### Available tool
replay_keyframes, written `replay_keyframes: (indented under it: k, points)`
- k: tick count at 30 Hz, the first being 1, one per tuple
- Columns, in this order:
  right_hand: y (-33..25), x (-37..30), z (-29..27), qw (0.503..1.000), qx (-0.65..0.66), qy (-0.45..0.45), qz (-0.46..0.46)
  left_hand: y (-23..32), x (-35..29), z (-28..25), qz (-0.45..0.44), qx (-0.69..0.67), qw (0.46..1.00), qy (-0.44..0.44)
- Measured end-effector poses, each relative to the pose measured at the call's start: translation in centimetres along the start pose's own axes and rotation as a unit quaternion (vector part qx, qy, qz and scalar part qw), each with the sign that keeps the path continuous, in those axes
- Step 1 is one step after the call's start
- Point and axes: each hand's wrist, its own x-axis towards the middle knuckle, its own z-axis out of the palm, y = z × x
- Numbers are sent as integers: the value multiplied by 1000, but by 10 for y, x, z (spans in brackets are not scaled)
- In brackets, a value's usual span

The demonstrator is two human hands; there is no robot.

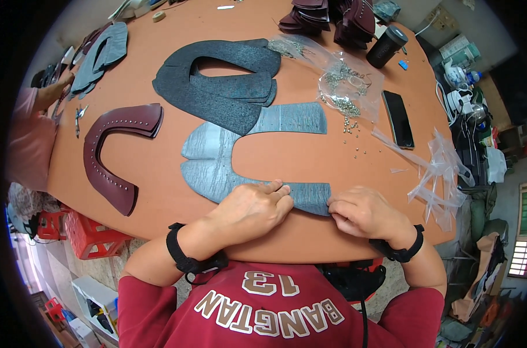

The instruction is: The recorder is organizing and inspecting pre-cut shoe components on a table in a manufacturing setting.

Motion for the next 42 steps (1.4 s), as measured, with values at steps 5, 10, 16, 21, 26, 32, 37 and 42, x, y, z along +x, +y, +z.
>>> replay_keyframes:
  k: [5, 10, 16, 21, 26, 32, 37, 42]
  points:
    - [-5, 1, 0, 999, -31, -8, -6, 0, -1, 2, -12, -4, 1000, -8]
    - [-11, 4, 2, 993, -104, -27, -40, 0, 0, 0, -11, -4, 1000, -18]
    - [-8, 10, 9, 992, -112, -57, -26, 1, -2, 3, 8, 22, 999, -31]
    - [6, 13, 15, 1000, -10, -27, -10, 3, -5, 0, 30, 57, 997, -36]
    - [10, 13, 3, 994, 94, -44, 26, 1, -4, 0, 30, 51, 998, -34]
    - [10, 15, 7, 994, 73, -76, 17, 1, -3, 3, 14, 40, 999, -25]
    - [-1, 11, 13, 996, -52, -71, -28, 5, -5, -4, 37, 41, 997, -58]
    - [-2, 23, 22, 995, -86, -45, 5, 8, -9, -1, 55, 37, 997, -50]
